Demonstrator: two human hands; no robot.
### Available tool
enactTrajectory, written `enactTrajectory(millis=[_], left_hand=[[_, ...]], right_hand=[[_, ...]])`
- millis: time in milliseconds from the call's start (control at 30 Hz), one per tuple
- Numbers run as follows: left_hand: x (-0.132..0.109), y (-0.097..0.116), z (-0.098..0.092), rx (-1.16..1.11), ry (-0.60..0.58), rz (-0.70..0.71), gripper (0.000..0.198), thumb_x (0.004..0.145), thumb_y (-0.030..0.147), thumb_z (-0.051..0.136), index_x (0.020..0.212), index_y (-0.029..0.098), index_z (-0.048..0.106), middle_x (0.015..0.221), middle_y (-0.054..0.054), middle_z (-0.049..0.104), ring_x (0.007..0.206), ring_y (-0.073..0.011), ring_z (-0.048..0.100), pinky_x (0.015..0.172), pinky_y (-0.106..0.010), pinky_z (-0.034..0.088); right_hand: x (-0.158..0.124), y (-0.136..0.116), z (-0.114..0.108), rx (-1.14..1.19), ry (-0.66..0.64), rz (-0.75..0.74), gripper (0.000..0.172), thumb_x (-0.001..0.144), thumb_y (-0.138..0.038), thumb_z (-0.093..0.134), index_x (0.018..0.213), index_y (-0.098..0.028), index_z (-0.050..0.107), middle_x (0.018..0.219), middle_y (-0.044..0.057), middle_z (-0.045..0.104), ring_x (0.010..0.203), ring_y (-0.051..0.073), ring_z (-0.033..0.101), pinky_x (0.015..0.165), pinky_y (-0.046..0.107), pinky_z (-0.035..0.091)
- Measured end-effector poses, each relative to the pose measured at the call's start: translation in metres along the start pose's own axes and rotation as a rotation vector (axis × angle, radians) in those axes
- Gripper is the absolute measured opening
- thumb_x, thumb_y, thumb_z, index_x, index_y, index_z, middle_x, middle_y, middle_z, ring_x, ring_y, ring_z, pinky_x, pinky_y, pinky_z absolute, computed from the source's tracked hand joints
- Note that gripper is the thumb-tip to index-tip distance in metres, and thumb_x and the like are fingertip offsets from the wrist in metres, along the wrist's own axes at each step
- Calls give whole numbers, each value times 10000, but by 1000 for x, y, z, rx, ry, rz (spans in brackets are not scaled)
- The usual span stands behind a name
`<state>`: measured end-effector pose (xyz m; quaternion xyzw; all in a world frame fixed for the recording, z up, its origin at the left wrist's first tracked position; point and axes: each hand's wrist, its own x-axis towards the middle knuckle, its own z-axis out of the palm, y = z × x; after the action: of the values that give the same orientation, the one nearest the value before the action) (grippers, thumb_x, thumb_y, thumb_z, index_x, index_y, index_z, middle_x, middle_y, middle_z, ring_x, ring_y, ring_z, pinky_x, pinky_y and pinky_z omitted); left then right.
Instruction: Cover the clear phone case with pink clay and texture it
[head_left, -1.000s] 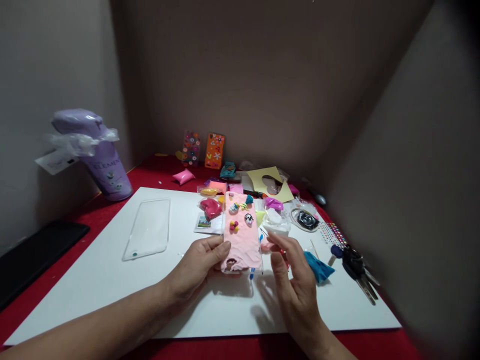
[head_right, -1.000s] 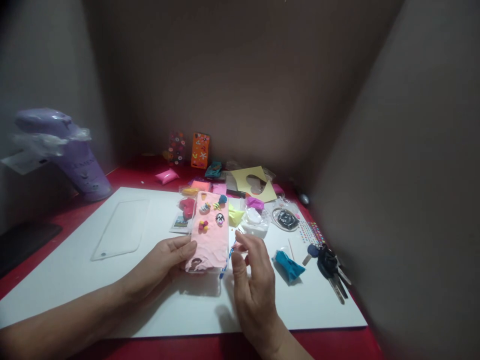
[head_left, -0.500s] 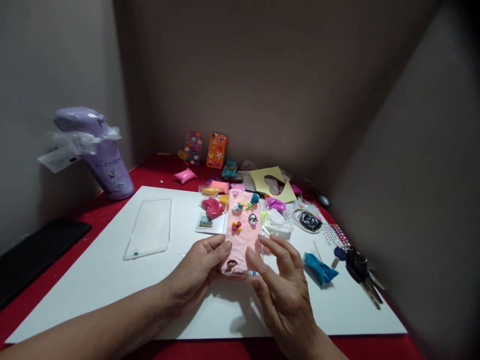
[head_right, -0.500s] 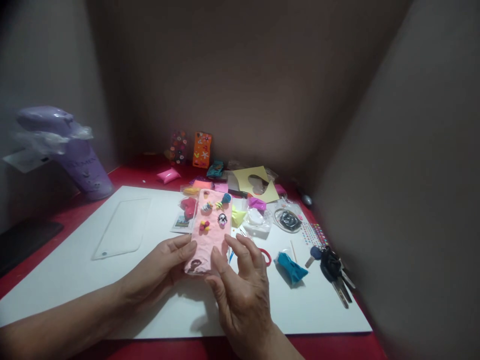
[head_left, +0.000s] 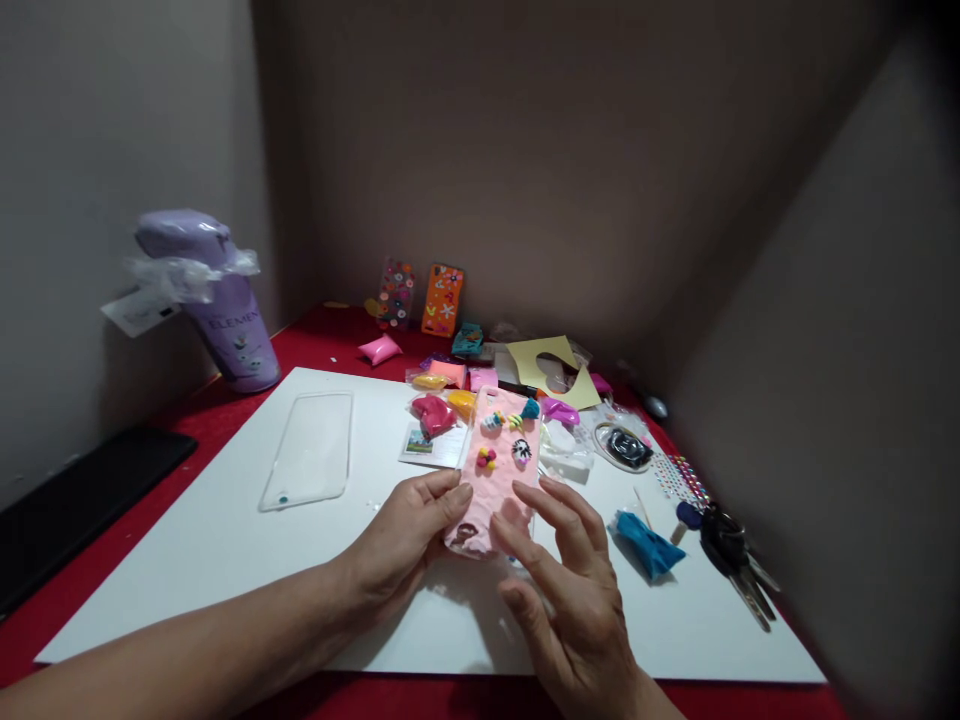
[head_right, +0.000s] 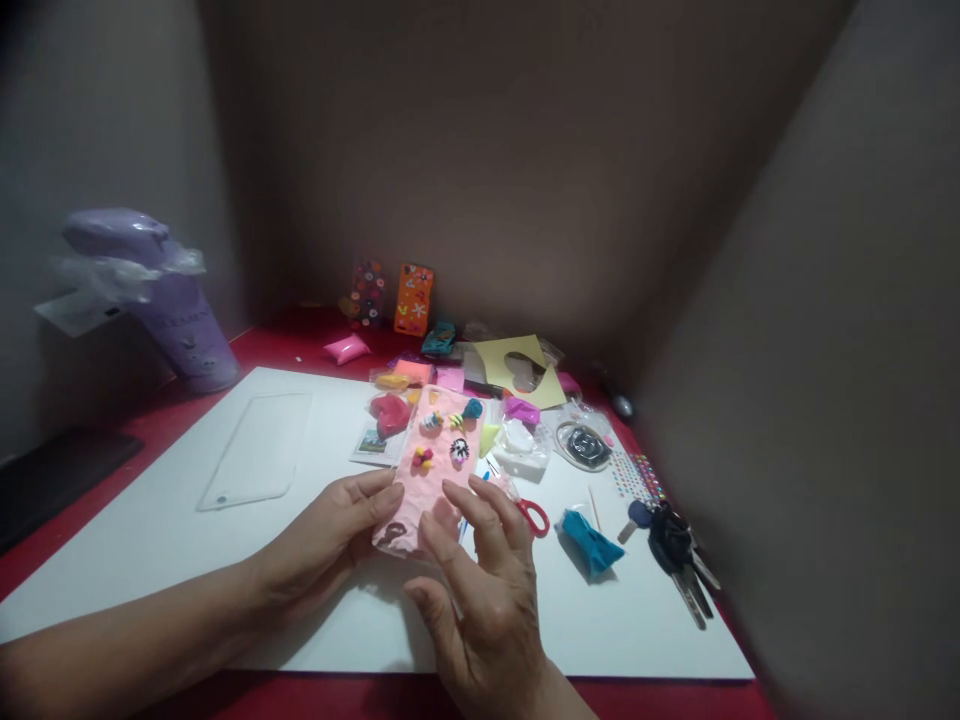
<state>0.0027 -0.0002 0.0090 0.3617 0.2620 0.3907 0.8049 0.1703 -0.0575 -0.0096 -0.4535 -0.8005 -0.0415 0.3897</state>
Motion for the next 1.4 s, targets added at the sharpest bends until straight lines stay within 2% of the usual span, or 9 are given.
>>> enactTrajectory(millis=[200,400,533,700,1067,1267,1400], left_hand=[[2,-1,0,5,15,21,156,781,264,644,752,111,629,651,-21,583,599,-113,528,592,-219,425],[2,-2,-1,-2,-16,27,150,822,233,592,888,112,653,757,-62,645,664,-133,578,637,-241,454],[2,-1,-1,-17,-38,27,189,828,257,586,941,120,652,786,-78,663,655,-146,593,659,-279,469],[2,0,1,-15,-17,34,176,802,264,622,875,108,662,774,-83,664,663,-152,596,648,-275,463],[3,-3,-1,3,28,37,150,810,235,610,739,103,624,671,-32,602,592,-99,531,580,-213,421],[2,0,2,-28,-3,23,157,826,254,591,796,108,641,662,-39,609,584,-111,541,632,-258,447],[3,-2,0,-16,14,36,159,837,247,576,790,109,641,670,-39,611,591,-112,542,656,-273,455]], right_hand=[[-2,-1,2,-6,4,-91,362,843,-261,510,1188,-162,551,1350,127,401,1274,365,294,962,565,342],[-4,-3,6,-26,-13,-139,356,844,-273,517,1158,-115,577,1340,161,411,1271,385,296,969,572,325],[-3,-4,4,-9,39,-137,309,841,-239,509,1109,-124,610,1332,159,423,1259,388,312,948,578,341],[-2,-4,3,-60,79,-96,335,822,-159,510,1143,-114,595,1321,162,440,1254,379,321,937,565,356],[-4,-7,6,-61,14,-143,315,830,-221,523,1116,-126,613,1301,156,454,1258,378,318,946,557,356],[-2,-5,4,-16,82,-103,301,817,-154,515,1098,-139,620,1293,147,469,1242,367,346,933,560,370],[-2,-5,4,-59,63,-106,323,805,-146,538,1120,-138,608,1291,146,470,1245,362,340,938,548,373]])
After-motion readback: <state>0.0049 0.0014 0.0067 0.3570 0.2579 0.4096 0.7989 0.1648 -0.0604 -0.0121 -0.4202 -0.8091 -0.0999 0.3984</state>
